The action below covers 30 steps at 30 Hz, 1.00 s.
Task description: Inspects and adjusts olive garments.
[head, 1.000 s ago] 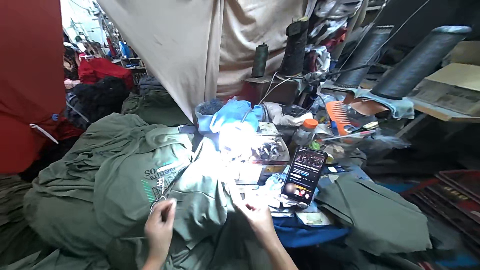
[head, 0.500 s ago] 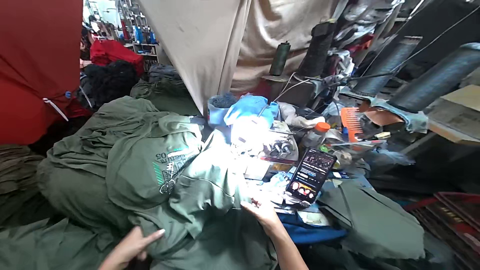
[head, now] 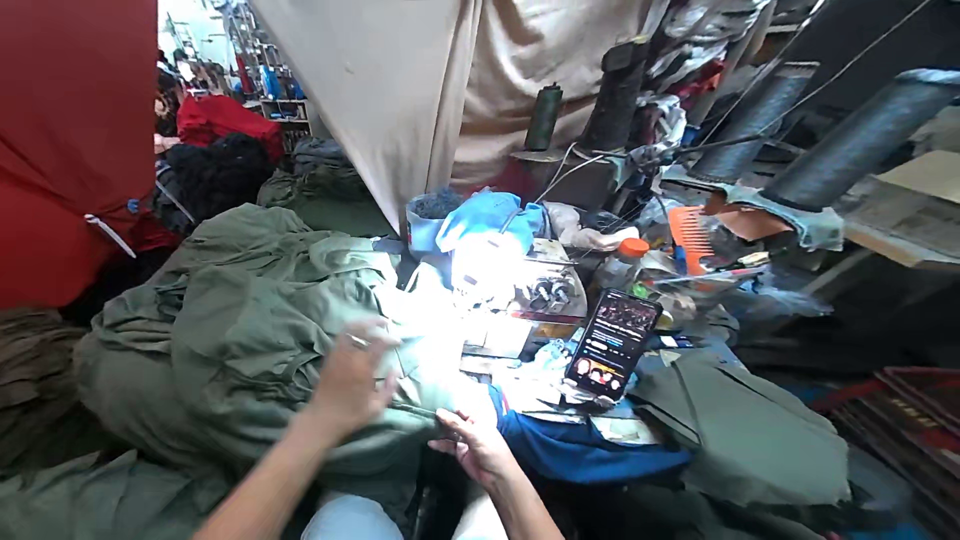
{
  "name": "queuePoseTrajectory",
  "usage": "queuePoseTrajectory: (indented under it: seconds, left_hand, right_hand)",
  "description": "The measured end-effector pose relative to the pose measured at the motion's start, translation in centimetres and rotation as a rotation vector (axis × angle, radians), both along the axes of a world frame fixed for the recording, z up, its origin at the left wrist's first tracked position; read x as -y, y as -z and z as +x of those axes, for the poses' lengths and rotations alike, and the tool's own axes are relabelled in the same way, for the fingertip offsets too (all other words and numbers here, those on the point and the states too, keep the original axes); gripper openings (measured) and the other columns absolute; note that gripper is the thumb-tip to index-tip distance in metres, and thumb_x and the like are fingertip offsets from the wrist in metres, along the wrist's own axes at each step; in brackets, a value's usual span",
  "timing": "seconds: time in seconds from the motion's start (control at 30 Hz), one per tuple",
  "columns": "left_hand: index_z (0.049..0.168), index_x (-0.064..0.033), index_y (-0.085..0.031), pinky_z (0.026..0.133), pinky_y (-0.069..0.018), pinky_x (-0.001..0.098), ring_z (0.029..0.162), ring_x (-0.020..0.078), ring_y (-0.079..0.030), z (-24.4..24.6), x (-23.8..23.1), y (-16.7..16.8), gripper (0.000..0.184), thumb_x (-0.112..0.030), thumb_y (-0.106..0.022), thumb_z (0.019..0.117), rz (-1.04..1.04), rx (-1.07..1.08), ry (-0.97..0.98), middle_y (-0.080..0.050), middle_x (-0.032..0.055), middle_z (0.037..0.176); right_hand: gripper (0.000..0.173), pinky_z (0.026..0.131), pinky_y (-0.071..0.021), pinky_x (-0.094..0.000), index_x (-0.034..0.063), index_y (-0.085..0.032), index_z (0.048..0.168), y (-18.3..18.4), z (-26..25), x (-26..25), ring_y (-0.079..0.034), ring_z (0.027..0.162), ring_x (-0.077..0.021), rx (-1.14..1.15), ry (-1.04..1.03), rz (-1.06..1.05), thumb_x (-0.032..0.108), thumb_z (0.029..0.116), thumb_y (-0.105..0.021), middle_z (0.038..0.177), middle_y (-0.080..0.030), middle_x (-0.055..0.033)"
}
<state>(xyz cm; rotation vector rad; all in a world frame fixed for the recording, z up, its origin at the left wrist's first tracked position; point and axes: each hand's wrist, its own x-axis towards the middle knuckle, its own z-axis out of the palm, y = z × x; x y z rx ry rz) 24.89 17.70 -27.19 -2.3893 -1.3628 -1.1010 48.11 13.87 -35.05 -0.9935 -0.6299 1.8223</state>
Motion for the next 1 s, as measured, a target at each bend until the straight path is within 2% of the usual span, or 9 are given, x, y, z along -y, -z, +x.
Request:
queuePoseTrajectory:
  seconds: [0.07,0.1,0.17,0.27,0.37,0.53,0.73,0.83,1.0]
  left_hand:
    - [0.117,-0.0123,-0.073,0.095,-0.0529,0.0570,0.120,0.0396,-0.062,4.0,-1.0,4.6,0.038,-0.019,-0.073,0.0795,-0.057,-0.127,0.102,-0.066,0.0175,0.127]
    - [0.123,-0.0100,-0.072,0.096,-0.0522,0.0579,0.122,0.0422,-0.061,4.5,-1.4,5.7,0.041,-0.013,-0.071,0.0823,-0.146,-0.173,0.071,-0.067,0.0203,0.129]
    - [0.130,-0.0034,-0.068,0.100,-0.0504,0.0583,0.126,0.0444,-0.059,4.2,-2.3,5.5,0.039,-0.006,-0.065,0.0908,-0.358,-0.182,-0.028,-0.064,0.0247,0.132]
    - [0.113,-0.0023,-0.074,0.091,-0.0567,0.0543,0.110,0.0360,-0.069,2.3,-3.8,3.8,0.020,-0.009,-0.063,0.0971,-0.401,-0.047,-0.031,-0.071,0.0185,0.115]
    - [0.105,-0.0009,-0.074,0.087,-0.0566,0.0522,0.092,0.0304,-0.071,1.5,-4.3,0.5,0.024,-0.017,-0.057,0.1049,-0.478,0.071,0.056,-0.073,0.0158,0.096]
    - [0.098,-0.0093,-0.077,0.071,-0.0601,0.0424,0.075,0.0189,-0.070,3.6,-1.4,-2.1,0.021,-0.024,-0.062,0.1010,-0.281,0.016,0.273,-0.072,0.0045,0.081]
    - [0.088,-0.0078,-0.074,0.051,-0.0561,0.0355,0.058,0.0207,-0.066,6.5,2.6,3.2,0.024,-0.026,-0.063,0.0987,-0.089,-0.093,0.253,-0.068,0.0080,0.077]
    - [0.087,-0.0083,-0.074,0.049,-0.0554,0.0349,0.056,0.0203,-0.065,7.0,1.9,4.4,0.023,-0.024,-0.062,0.0985,-0.061,-0.105,0.223,-0.068,0.0073,0.075]
    - [0.084,-0.0056,-0.076,0.054,-0.0576,0.0435,0.059,0.0253,-0.069,9.0,-1.7,2.7,0.019,-0.018,-0.067,0.0948,-0.103,-0.110,0.156,-0.066,0.0089,0.065]
  right_hand:
    - [0.006,0.072,-0.0628,-0.0378,-0.0021,-0.063,0.102,-0.2,0.5,0.2,-0.071,0.075,-0.0192,-0.004,-0.010,0.024,0.002,0.0994,-0.060,0.087,-0.072,-0.0097]
    - [0.006,0.073,-0.0625,-0.0372,-0.0019,-0.063,0.102,-0.5,0.6,0.3,-0.072,0.076,-0.0190,0.005,-0.006,0.043,0.001,0.0989,-0.059,0.088,-0.072,-0.0096]
    - [0.006,0.075,-0.0619,-0.0365,-0.0024,-0.062,0.103,-0.7,0.9,0.5,-0.071,0.078,-0.0190,0.023,0.006,0.075,-0.001,0.0973,-0.061,0.090,-0.072,-0.0101]
    - [0.007,0.076,-0.0612,-0.0354,-0.0019,-0.063,0.103,0.0,1.4,0.3,-0.071,0.079,-0.0176,0.047,-0.016,0.102,0.000,0.0962,-0.063,0.090,-0.072,-0.0091]
    - [0.008,0.078,-0.0606,-0.0325,-0.0020,-0.067,0.102,0.7,1.7,-0.1,-0.071,0.080,-0.0150,0.096,-0.047,0.115,0.002,0.0962,-0.065,0.090,-0.073,-0.0076]
    - [0.003,0.081,-0.0595,-0.0285,-0.0002,-0.069,0.095,1.2,1.7,-0.3,-0.071,0.081,-0.0117,0.125,-0.038,0.156,0.002,0.0933,-0.068,0.086,-0.074,-0.0056]
    - [0.010,0.082,-0.0598,-0.0308,-0.0004,-0.072,0.095,2.3,1.7,0.5,-0.072,0.082,-0.0122,0.178,-0.049,0.196,0.008,0.0896,-0.073,0.086,-0.075,-0.0067]
    - [0.009,0.080,-0.0592,-0.0293,0.0002,-0.072,0.094,2.0,1.8,0.1,-0.071,0.080,-0.0108,0.219,-0.029,0.217,0.009,0.0904,-0.073,0.084,-0.074,-0.0049]
    - [0.012,0.070,-0.0551,-0.0240,0.0046,-0.068,0.083,0.0,1.9,-3.5,-0.064,0.070,-0.0065,0.331,0.066,0.279,0.005,0.0948,-0.065,0.076,-0.067,0.0008]
